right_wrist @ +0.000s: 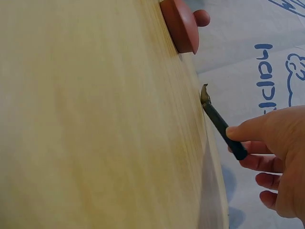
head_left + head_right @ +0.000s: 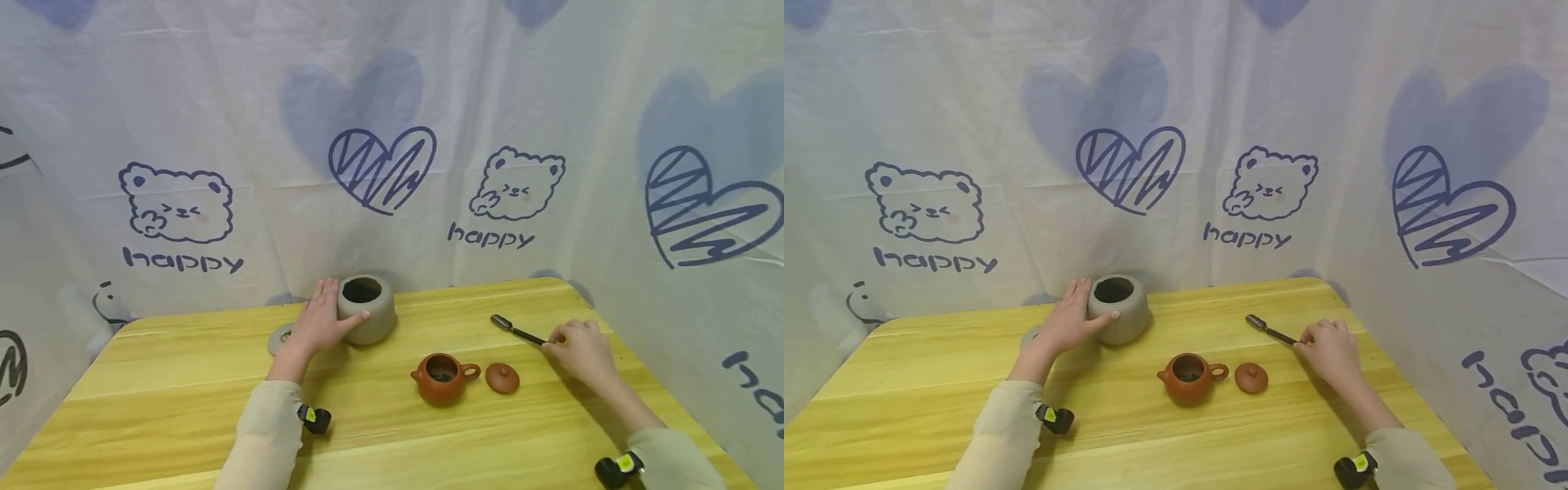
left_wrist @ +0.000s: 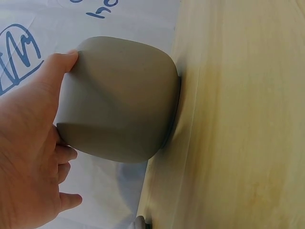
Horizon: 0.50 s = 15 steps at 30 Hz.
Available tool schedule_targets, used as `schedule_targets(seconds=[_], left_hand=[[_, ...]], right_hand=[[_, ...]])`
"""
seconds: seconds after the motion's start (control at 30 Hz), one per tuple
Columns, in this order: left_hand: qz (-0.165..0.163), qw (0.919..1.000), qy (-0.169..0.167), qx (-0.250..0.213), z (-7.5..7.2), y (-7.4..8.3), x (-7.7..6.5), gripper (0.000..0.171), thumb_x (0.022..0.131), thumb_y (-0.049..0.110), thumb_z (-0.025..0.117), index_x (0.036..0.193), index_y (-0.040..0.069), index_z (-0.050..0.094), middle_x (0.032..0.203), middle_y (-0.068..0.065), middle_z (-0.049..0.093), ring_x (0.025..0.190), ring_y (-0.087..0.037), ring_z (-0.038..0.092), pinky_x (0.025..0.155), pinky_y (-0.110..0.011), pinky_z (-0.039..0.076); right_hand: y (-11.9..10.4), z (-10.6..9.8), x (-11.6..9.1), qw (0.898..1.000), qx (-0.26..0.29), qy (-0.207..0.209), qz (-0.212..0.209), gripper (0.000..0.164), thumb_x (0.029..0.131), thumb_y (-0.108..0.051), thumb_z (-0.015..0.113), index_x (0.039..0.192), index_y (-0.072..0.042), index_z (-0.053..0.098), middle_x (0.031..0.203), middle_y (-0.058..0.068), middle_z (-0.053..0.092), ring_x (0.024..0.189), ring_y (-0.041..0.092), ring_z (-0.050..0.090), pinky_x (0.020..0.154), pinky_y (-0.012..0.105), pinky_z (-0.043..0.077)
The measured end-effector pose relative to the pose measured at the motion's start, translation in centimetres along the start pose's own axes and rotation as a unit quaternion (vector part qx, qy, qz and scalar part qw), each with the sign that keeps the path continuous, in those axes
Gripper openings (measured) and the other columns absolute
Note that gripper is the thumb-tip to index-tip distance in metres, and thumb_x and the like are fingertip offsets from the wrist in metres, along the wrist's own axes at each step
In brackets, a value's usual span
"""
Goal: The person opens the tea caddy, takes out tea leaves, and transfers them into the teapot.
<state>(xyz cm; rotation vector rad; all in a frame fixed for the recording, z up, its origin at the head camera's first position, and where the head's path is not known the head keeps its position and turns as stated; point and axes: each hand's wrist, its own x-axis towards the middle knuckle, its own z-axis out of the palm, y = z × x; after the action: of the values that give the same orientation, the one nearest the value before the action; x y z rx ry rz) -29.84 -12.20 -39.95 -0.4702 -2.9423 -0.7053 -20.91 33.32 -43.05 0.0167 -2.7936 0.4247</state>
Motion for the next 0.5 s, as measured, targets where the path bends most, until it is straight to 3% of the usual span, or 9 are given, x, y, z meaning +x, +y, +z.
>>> schedule_targets(seconds=[0.27,0.5], left_hand=[[-0.001,1.0000,0.002,0.003,-0.2,-0.4,-0.2,0.109,0.085,0.074,0.051,0.157,0.004,0.008,0.165,-0.017,0.004,0.153,-0.034,0.001,0.120,-0.061,0.012],[0.007,0.9998,-0.001,0.018,-1.2,-0.7,-1.6,0.110,0.085,0.073,0.052,0.157,0.005,0.005,0.165,-0.016,0.003,0.153,-0.033,0.000,0.121,-0.060,0.010]], right_hand=[[0.3,0.4,0.2,1.000,-0.016,-0.022,0.000,0.017,0.084,-0.026,0.073,0.080,-0.010,0.072,0.092,0.015,0.063,0.096,0.040,0.049,0.073,0.053,0.039],[0.4,0.6,0.2,0.999,-0.020,-0.037,-0.004,0.018,0.084,-0.026,0.073,0.080,-0.009,0.072,0.091,0.015,0.064,0.093,0.038,0.049,0.071,0.051,0.040]])
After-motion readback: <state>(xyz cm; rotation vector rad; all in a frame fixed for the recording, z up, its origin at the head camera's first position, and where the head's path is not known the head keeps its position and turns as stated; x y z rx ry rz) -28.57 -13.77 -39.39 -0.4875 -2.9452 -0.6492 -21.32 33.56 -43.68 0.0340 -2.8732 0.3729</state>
